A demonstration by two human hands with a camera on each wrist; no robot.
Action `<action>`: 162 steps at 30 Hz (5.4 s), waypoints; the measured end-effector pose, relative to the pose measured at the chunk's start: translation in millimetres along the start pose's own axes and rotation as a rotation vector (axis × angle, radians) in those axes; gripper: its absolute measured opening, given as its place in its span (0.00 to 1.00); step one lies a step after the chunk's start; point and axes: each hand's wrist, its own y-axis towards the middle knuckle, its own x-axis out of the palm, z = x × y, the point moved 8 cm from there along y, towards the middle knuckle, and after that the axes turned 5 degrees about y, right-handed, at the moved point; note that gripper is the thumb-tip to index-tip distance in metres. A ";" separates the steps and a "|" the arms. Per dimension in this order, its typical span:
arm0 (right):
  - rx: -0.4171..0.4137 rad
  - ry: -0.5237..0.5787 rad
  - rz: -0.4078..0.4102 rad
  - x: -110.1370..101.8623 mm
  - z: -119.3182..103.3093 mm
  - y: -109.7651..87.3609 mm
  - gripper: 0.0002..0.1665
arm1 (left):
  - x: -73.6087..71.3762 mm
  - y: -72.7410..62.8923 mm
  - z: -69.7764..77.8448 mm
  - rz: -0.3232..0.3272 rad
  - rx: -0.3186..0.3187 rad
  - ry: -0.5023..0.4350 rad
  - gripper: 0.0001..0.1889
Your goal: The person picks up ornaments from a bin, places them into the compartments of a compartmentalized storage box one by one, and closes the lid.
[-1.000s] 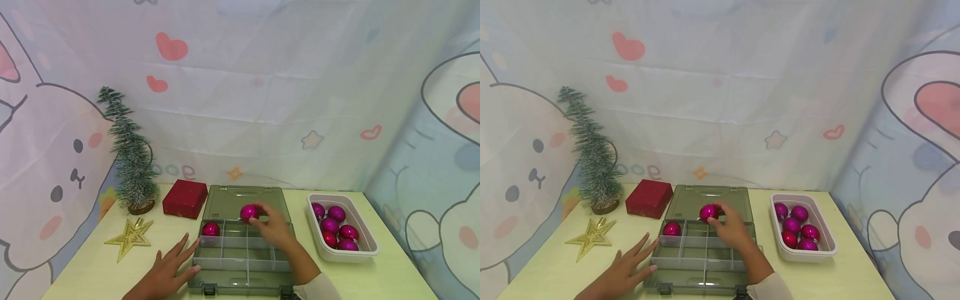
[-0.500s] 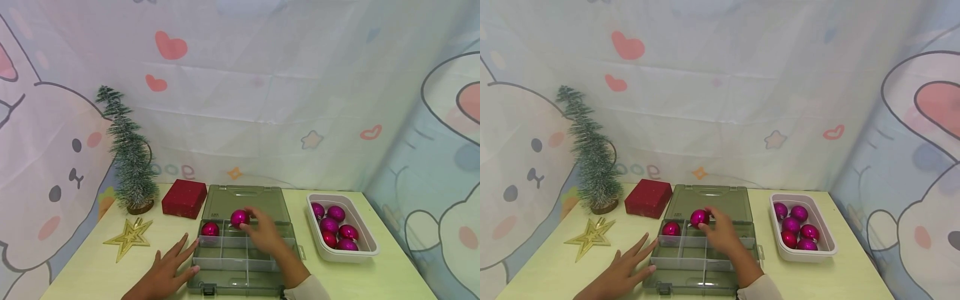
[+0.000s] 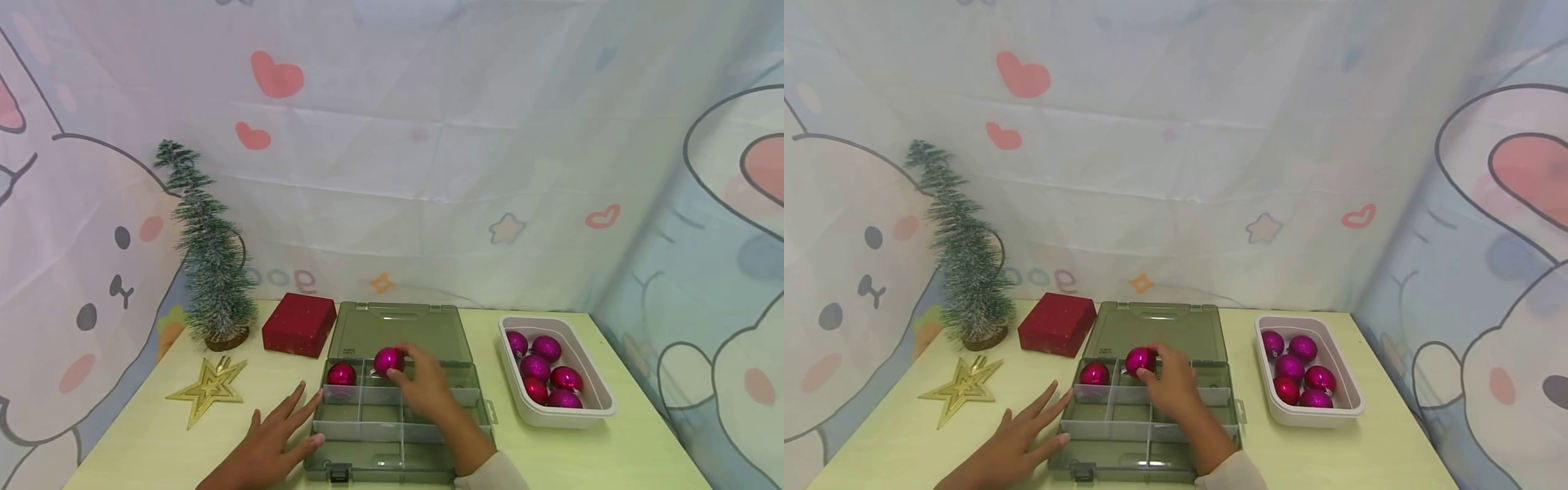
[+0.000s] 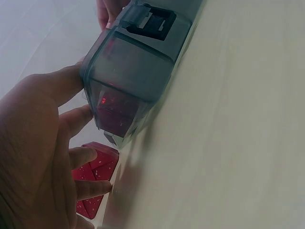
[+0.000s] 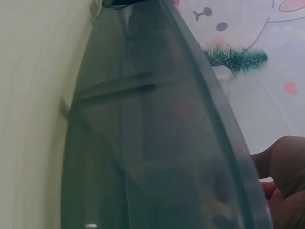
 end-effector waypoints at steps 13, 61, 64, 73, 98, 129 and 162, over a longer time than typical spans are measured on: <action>-0.009 -0.058 0.026 12.5 -1.2 -6.6 0.24 | -1.1 -1.1 1.3 0.006 0.006 0.005 0.39; 0.005 -0.022 -0.102 -0.9 -3.6 -11.7 0.31 | 1.6 0.0 -1.9 -0.015 -0.021 -0.021 0.39; 0.006 -0.026 -0.084 -12.7 -5.0 -12.1 0.31 | 1.6 0.0 -1.9 -0.016 -0.022 -0.021 0.39; -0.026 -0.040 0.002 -52.7 -4.0 -18.1 0.29 | 1.4 -0.4 0.4 -0.031 -0.015 -0.040 0.39; -0.236 -0.078 0.227 -128.9 30.0 -39.9 0.20 | -0.2 0.5 -1.8 -0.012 -0.021 -0.017 0.39; -0.012 -0.106 0.168 -236.3 104.4 -49.5 0.19 | -1.4 -2.0 0.0 0.000 -0.006 -0.015 0.39; -0.004 -0.273 0.096 -278.9 148.5 -40.4 0.23 | -2.5 -3.0 2.2 0.028 0.018 0.030 0.38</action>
